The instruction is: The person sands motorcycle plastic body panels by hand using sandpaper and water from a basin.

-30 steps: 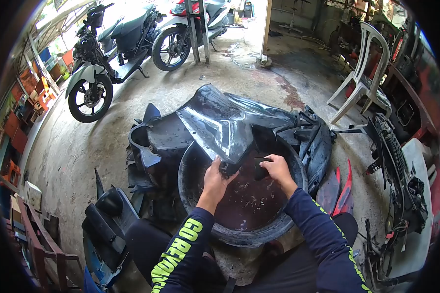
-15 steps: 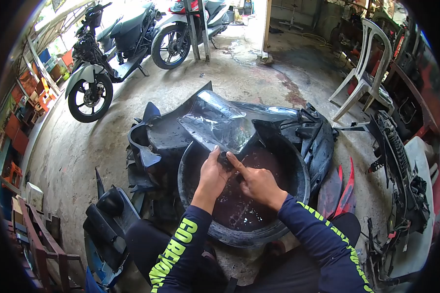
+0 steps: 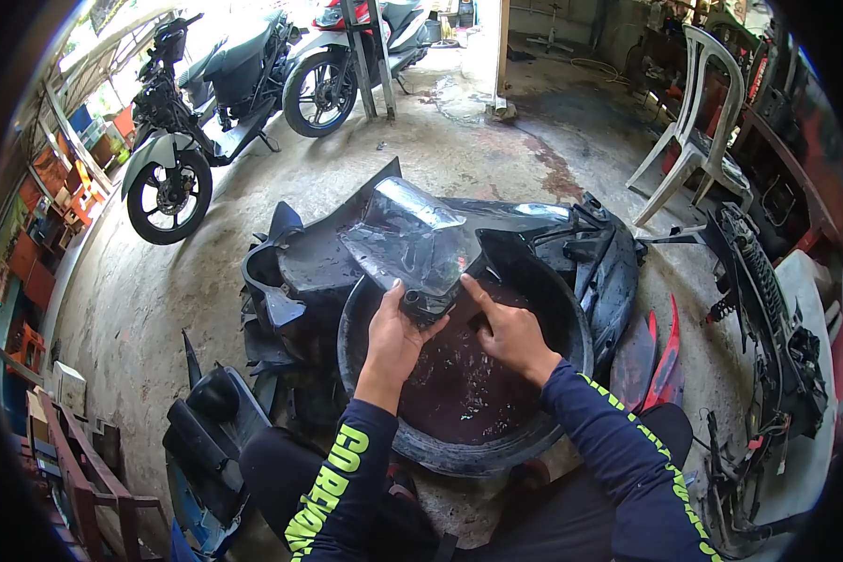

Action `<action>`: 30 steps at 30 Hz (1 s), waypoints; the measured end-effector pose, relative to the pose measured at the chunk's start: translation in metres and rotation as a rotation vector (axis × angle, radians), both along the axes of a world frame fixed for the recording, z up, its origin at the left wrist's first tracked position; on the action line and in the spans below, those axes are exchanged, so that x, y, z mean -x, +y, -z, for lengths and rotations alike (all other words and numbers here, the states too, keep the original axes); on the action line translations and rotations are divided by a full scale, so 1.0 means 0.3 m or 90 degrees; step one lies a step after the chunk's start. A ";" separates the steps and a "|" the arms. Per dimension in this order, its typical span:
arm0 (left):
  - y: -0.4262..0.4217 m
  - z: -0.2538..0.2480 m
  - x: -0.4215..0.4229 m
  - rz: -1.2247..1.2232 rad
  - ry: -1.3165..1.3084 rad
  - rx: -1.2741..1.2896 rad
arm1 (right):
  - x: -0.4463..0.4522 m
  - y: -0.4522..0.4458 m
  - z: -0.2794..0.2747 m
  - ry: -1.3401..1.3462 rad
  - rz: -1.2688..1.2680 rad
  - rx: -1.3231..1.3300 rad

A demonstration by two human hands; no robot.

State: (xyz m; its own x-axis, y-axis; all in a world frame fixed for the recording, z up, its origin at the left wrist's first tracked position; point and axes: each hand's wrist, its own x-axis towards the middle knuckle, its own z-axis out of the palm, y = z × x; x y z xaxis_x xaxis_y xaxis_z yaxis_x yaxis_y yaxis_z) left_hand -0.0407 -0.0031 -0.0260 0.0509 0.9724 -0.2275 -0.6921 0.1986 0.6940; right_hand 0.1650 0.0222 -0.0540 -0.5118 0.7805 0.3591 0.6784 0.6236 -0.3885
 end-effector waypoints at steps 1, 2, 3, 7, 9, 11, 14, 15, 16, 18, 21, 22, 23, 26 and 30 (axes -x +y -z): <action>-0.003 -0.001 -0.003 -0.003 0.004 0.000 | -0.008 0.009 -0.001 -0.008 0.010 0.003; -0.006 -0.005 -0.005 -0.006 0.009 0.000 | -0.011 0.018 -0.003 -0.015 0.021 0.006; -0.006 -0.001 -0.006 -0.005 0.009 0.000 | -0.011 0.027 -0.006 -0.014 0.022 0.006; -0.006 0.015 -0.015 0.003 0.008 0.012 | -0.025 0.096 -0.021 -0.015 0.177 0.152; -0.010 0.018 -0.025 0.003 0.015 0.023 | -0.038 0.138 -0.049 -0.036 0.170 0.242; -0.015 0.022 -0.031 -0.008 0.021 0.043 | -0.033 0.145 -0.033 -0.031 0.154 0.243; -0.014 0.028 -0.025 0.003 0.016 0.023 | -0.014 0.122 -0.024 -0.033 0.149 0.232; -0.012 0.030 -0.026 0.004 0.015 0.024 | -0.007 0.109 -0.022 -0.036 0.157 0.219; -0.012 0.030 -0.025 0.005 0.015 0.023 | -0.006 0.101 -0.016 -0.037 0.156 0.219; -0.012 0.028 -0.023 0.006 0.015 0.022 | 0.003 0.080 -0.017 -0.018 0.133 0.136; -0.011 0.032 -0.029 0.004 0.007 0.021 | 0.029 0.018 -0.049 -0.049 0.118 0.148; -0.012 0.030 -0.031 0.000 0.007 0.020 | 0.037 -0.001 -0.059 -0.050 0.118 0.146; -0.013 0.029 -0.032 -0.003 0.008 0.019 | 0.043 -0.021 -0.065 -0.043 0.103 0.146; -0.012 0.034 -0.030 -0.011 -0.006 0.031 | 0.057 -0.057 -0.067 -0.028 0.075 0.142; -0.013 0.039 -0.032 -0.028 -0.016 0.037 | 0.074 -0.098 -0.079 0.004 0.054 0.143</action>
